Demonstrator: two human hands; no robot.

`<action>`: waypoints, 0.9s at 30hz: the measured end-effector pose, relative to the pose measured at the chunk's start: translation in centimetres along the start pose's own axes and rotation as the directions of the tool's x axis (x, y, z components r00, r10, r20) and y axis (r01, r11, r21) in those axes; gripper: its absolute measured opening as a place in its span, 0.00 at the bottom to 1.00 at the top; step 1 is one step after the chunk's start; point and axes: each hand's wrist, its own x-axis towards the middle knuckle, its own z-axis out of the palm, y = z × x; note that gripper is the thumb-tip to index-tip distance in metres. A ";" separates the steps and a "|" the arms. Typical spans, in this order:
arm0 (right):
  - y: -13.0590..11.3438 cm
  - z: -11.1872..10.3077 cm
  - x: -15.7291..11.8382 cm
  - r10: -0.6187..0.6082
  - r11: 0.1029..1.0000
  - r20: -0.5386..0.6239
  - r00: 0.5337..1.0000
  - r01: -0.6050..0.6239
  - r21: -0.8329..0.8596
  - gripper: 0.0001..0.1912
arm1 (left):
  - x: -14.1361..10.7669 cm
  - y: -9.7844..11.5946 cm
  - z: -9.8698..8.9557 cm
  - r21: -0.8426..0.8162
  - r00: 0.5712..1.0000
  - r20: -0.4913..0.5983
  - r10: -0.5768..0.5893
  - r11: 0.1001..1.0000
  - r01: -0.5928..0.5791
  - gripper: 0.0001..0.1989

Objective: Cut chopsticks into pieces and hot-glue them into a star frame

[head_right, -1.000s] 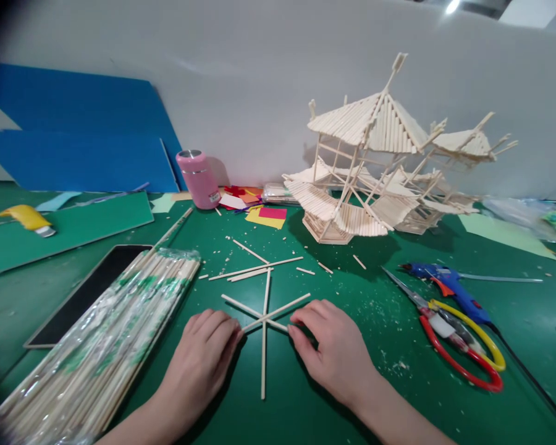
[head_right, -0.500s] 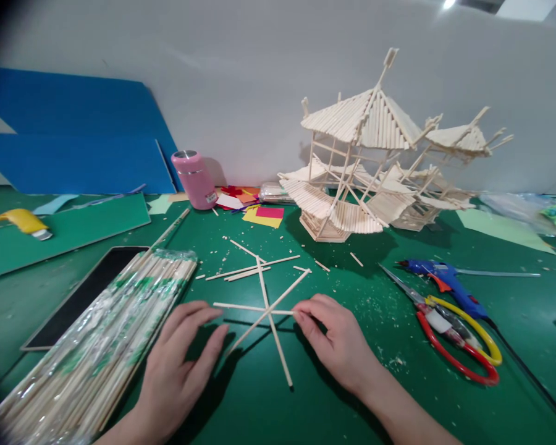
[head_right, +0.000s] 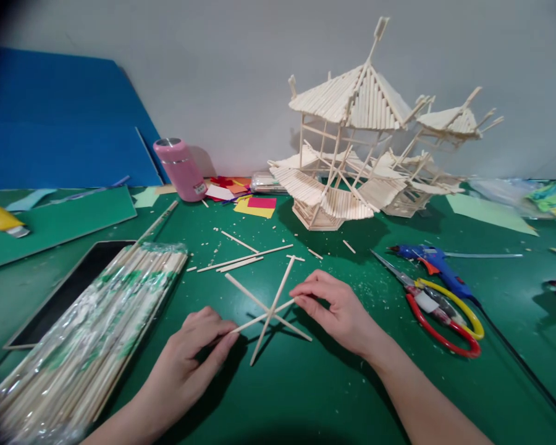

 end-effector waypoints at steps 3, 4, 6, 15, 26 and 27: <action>0.3 0.4 -0.1 0.081 0.997 -0.184 0.980 -0.079 0.015 0.20 | -0.1 0.0 0.3 -0.027 0.997 -0.077 -0.031 0.999 0.029 0.10; 0.3 0.5 -0.2 0.117 0.993 -0.244 0.963 -0.109 0.046 0.22 | -0.1 0.0 0.3 -0.041 0.992 -0.106 -0.064 0.997 0.060 0.10; 0.1 0.9 -0.3 0.189 0.979 -0.278 0.942 -0.160 0.125 0.19 | -0.2 0.0 0.4 -0.067 0.977 -0.150 -0.152 0.987 0.144 0.11; -2.1 3.1 -0.5 0.232 0.963 -0.078 0.969 -0.218 0.157 0.11 | -0.2 0.1 0.2 -0.209 0.938 -0.191 -0.290 0.945 0.250 0.11; -0.2 2.2 0.0 0.276 0.953 -0.180 0.944 -0.243 0.184 0.11 | -0.4 -0.5 0.2 -0.395 0.910 -0.172 -0.378 0.872 0.288 0.12; 0.1 2.0 0.0 0.282 0.951 -0.187 0.941 -0.249 0.183 0.12 | -0.4 -0.5 0.3 -0.399 0.905 -0.173 -0.389 0.868 0.297 0.12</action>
